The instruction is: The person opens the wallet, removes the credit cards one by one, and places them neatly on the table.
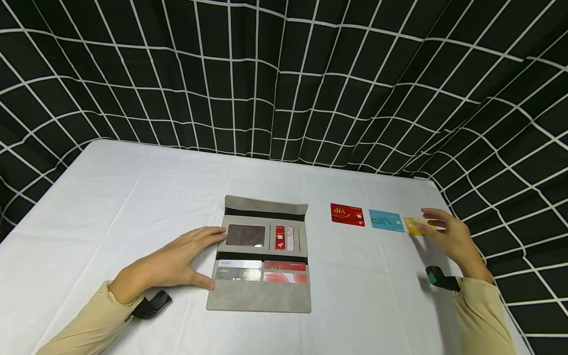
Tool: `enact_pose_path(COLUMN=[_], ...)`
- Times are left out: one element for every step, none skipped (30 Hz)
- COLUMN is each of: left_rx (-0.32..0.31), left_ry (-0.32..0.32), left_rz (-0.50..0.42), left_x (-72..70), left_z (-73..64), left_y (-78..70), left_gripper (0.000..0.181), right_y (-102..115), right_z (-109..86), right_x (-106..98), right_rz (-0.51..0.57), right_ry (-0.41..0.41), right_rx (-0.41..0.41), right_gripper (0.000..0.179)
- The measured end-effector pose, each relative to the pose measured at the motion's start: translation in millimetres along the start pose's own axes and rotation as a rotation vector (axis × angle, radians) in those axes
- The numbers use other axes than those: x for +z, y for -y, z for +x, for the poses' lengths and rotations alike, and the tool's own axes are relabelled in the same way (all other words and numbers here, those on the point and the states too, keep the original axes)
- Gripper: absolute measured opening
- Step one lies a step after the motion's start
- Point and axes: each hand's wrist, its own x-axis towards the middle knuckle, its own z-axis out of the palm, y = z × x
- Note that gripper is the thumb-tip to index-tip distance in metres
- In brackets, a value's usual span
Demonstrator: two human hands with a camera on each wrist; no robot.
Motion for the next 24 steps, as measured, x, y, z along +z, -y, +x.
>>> enact_pose_path(left_rx=[0.000,0.000,0.001,0.002,0.002,0.003,0.004,0.005,0.005,0.004,0.003,0.002,0.001,0.000,-0.001,-0.001,-0.002,-0.002,-0.002,-0.003,-0.003,-0.004,-0.005,-0.005], left_ry=[-0.001,-0.001,-0.001,0.000,0.000,0.001,0.002,0.003,0.003,0.004,0.004,0.004,0.005,0.006,0.006,0.007,0.007,0.007,0.006,0.006,0.006,0.006,0.006,0.007], left_rz=[-0.001,-0.001,-0.001,-0.001,-0.001,-0.001,0.000,0.000,0.001,0.001,0.000,-0.001,-0.001,-0.001,-0.002,-0.004,-0.006,-0.006,-0.005,-0.005,-0.004,-0.004,-0.005,-0.004], left_x=[-0.2,-0.3,-0.4,-0.5,-0.6,-0.6,-0.5,-0.5,-0.4,-0.5,-0.5,-0.5,-0.4,-0.3,0.0,0.3,0.5,0.6,0.7,0.6,0.5,0.3,0.1,-0.1], left_z=[0.0,-0.1,-0.1,0.0,0.0,0.0,0.1,0.1,0.1,0.1,0.0,-0.1,-0.1,-0.1,-0.1,-0.1,-0.2,-0.2,-0.2,-0.3,-0.3,-0.4,-0.4,-0.3], left_y=[-0.1,-0.2,-0.3,-0.4,-0.5,-0.5,-0.4,-0.3,-0.2,-0.2,-0.1,0.0,0.1,0.2,0.4,0.4,0.5,0.6,0.6,0.6,0.5,0.3,0.2,0.0], left_gripper=[0.102,0.101,0.101,0.101,0.101,0.101,0.102,0.102,0.102,0.102,0.102,0.102,0.102,0.102,0.101,0.102,0.101,0.101,0.102,0.102,0.102,0.102,0.101,0.101], right_y=[2.2,4.6,7.0,9.1,11.2,13.3,15.2,17.0,18.9,20.9,23.1,25.4,28.0,30.6,33.5,36.8,40.0,43.4,46.9,50.3,53.7,56.9,59.8,62.7], right_z=[-0.2,-0.5,-0.8,-1.0,-1.4,-1.7,-1.8,-2.0,-2.2,-2.2,-2.2,-2.1,-2.0,-2.0,-2.0,-1.9,-1.8,-1.8,-1.6,-1.4,-1.2,-0.9,-0.7,-0.4], right_x=[-0.1,-0.1,-0.1,-0.1,-0.2,-0.2,-0.2,0.0,0.1,0.3,0.6,1.1,1.5,2.0,2.7,3.4,4.4,5.2,6.0,7.0,8.0,9.1,10.3,11.3], right_rz=[0.001,0.003,0.000,-0.002,-0.004,-0.004,-0.001,0.000,0.002,0.007,0.012,0.012,0.014,0.013,0.012,0.016,0.018,0.020,0.021,0.021,0.019,0.016,0.011,0.004], right_ry=[-0.005,-0.008,-0.010,-0.013,-0.014,-0.016,-0.017,-0.020,-0.021,-0.023,-0.023,-0.024,-0.023,-0.021,-0.016,-0.012,-0.005,0.002,0.008,0.010,0.012,0.014,0.015,0.014], right_rx=[-0.010,-0.019,-0.027,-0.032,-0.039,-0.043,-0.051,-0.058,-0.064,-0.071,-0.080,-0.086,-0.092,-0.097,-0.100,-0.104,-0.109,-0.112,-0.119,-0.127,-0.135,-0.144,-0.152,-0.163], right_gripper=[0.051,0.050,0.050,0.050,0.050,0.049,0.049,0.049,0.048,0.048,0.047,0.047,0.047,0.047,0.047,0.048,0.048,0.048,0.049,0.049,0.049,0.049,0.048,0.048])
